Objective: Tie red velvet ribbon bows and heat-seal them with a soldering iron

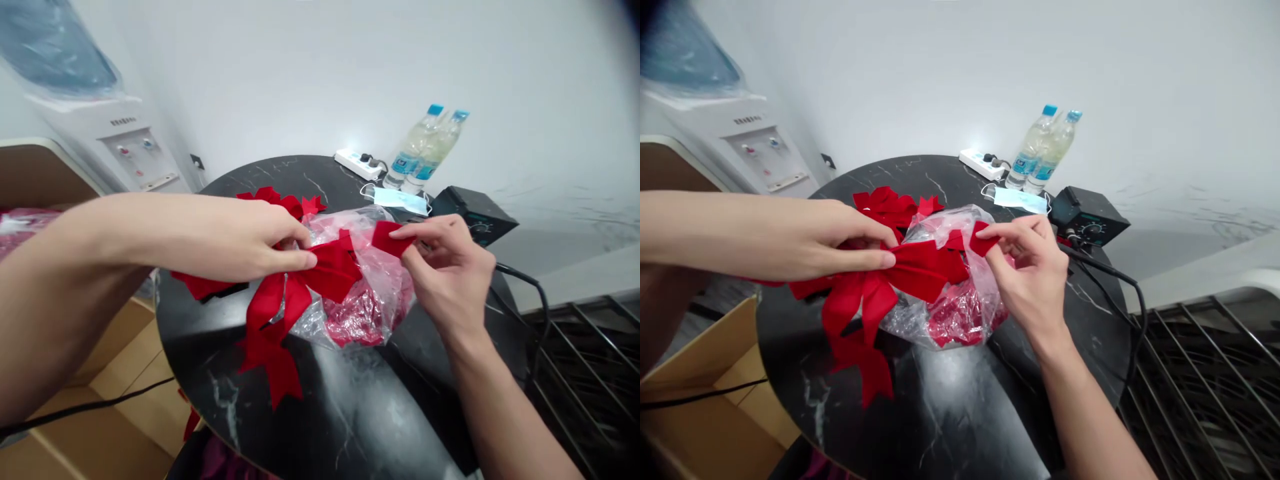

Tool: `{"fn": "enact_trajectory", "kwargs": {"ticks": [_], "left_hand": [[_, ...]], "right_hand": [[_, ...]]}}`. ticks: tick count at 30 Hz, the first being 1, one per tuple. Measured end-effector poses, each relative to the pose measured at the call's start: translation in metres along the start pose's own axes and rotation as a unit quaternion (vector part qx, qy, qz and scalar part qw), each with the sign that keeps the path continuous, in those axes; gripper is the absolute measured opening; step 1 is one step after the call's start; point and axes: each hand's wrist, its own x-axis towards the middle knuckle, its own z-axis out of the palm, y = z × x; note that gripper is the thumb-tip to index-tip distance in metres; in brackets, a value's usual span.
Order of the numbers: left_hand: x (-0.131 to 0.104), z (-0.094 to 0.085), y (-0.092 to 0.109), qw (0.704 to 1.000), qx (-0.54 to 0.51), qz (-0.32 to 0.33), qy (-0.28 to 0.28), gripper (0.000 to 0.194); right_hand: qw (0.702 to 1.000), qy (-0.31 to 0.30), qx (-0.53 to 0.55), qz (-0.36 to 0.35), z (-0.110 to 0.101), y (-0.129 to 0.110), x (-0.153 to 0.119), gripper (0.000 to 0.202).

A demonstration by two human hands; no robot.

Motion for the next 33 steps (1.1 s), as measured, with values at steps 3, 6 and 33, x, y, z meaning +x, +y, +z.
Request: {"fn": "enact_trajectory", "kwargs": {"ticks": [3, 6, 33], "left_hand": [[0.009, 0.013, -0.004, 0.980, 0.095, 0.030, -0.172, 0.026], [0.021, 0.036, -0.018, 0.996, 0.035, 0.053, -0.065, 0.023], [0.021, 0.085, -0.036, 0.944, -0.232, 0.115, 0.205, 0.017]], "right_hand": [[0.998, 0.012, 0.064, 0.001, -0.005, -0.004, -0.001, 0.011], [0.986, -0.020, 0.162, 0.027, -0.009, -0.006, -0.003, 0.011], [0.989, -0.126, 0.076, 0.021, 0.015, -0.013, -0.015, 0.010]]}}
